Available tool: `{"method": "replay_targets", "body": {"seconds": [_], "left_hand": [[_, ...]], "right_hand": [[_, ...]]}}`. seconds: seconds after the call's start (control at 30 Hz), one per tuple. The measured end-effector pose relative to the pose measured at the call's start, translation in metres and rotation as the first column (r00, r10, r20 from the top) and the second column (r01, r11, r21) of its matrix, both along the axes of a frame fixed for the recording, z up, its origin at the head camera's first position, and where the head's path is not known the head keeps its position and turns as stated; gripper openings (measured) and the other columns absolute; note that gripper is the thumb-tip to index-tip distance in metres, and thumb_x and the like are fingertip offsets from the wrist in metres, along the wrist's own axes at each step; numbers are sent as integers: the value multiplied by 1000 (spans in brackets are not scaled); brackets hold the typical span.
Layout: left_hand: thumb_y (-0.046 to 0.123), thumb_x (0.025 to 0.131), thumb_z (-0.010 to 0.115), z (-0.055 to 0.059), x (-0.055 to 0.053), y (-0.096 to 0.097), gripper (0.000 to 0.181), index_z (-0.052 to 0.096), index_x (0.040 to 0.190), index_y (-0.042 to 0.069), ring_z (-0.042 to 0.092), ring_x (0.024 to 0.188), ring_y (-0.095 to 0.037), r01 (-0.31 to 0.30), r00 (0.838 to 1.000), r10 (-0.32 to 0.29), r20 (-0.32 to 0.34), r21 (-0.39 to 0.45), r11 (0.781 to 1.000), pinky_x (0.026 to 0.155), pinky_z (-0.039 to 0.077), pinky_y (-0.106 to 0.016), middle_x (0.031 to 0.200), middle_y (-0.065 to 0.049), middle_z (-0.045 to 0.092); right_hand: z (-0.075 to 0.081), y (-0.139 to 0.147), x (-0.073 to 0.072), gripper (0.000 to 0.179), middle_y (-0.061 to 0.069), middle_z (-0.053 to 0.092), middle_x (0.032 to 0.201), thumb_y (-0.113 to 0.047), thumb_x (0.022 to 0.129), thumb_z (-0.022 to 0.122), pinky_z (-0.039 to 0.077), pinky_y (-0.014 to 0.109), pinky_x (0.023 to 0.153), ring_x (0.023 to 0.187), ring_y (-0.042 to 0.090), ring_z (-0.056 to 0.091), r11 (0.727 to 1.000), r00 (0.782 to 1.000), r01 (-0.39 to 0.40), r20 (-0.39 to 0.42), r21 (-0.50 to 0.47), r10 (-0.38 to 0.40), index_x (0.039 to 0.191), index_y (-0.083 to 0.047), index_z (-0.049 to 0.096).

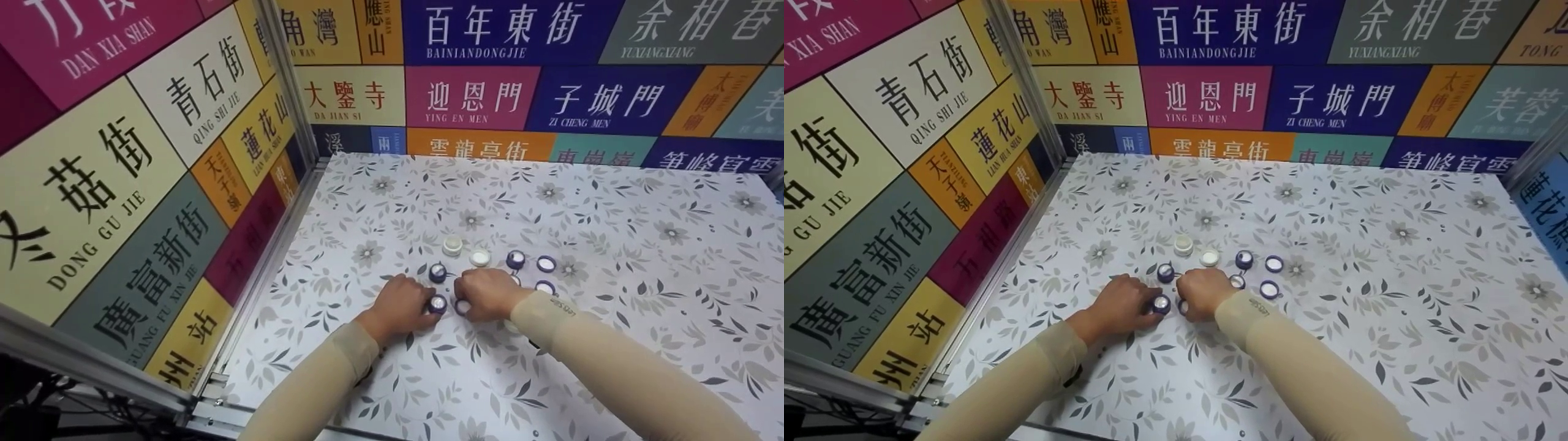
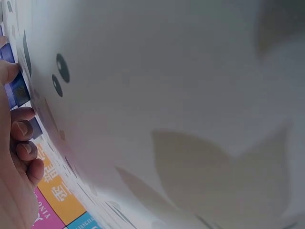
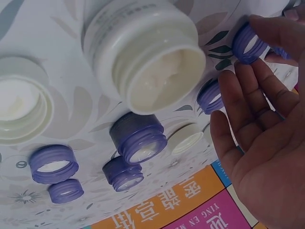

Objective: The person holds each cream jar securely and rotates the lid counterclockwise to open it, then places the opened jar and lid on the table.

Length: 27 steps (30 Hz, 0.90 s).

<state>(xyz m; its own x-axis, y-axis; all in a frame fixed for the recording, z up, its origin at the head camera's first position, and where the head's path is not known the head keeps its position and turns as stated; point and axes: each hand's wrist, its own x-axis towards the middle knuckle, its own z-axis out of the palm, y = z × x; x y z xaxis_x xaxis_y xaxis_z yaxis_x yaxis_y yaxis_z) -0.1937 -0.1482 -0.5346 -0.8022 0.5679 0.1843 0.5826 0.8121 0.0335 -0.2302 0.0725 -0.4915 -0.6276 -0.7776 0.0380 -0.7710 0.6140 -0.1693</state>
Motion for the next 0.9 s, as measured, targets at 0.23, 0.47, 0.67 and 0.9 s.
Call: {"method": "replay_targets", "body": {"seconds": [0.23,0.47,0.67,0.9], "left_hand": [[48,85,66,2,0,2,30,66,82,18,55,63,-20,-9,1000,9,21,-12,1000,69,44,-39,68,3,62],[50,85,65,0,-3,5,32,67,85,19,55,65,-20,-16,999,17,50,-30,999,72,44,-38,70,4,61],[52,84,66,1,-4,6,33,64,84,19,54,66,-20,-5,999,6,49,-32,999,72,44,-39,69,4,59],[58,85,60,8,-5,-6,46,68,100,15,56,75,-20,-13,999,15,52,-39,999,78,44,-39,77,3,60]], "right_hand": [[1,2,2,23,-6,47,67,-18,60,78,39,37,47,54,19,46,999,998,-39,-51,-26,37,71,-16,59],[1,6,1,23,-7,49,70,-19,60,79,42,38,51,58,18,49,1000,999,-19,-31,-5,19,75,-16,62],[0,12,0,31,-7,51,76,-19,56,77,45,39,54,61,18,51,1000,1000,16,4,18,-16,85,-16,66],[11,20,0,47,-2,59,91,-26,63,79,50,42,67,77,22,59,999,999,30,40,11,-30,107,-12,69]]}}
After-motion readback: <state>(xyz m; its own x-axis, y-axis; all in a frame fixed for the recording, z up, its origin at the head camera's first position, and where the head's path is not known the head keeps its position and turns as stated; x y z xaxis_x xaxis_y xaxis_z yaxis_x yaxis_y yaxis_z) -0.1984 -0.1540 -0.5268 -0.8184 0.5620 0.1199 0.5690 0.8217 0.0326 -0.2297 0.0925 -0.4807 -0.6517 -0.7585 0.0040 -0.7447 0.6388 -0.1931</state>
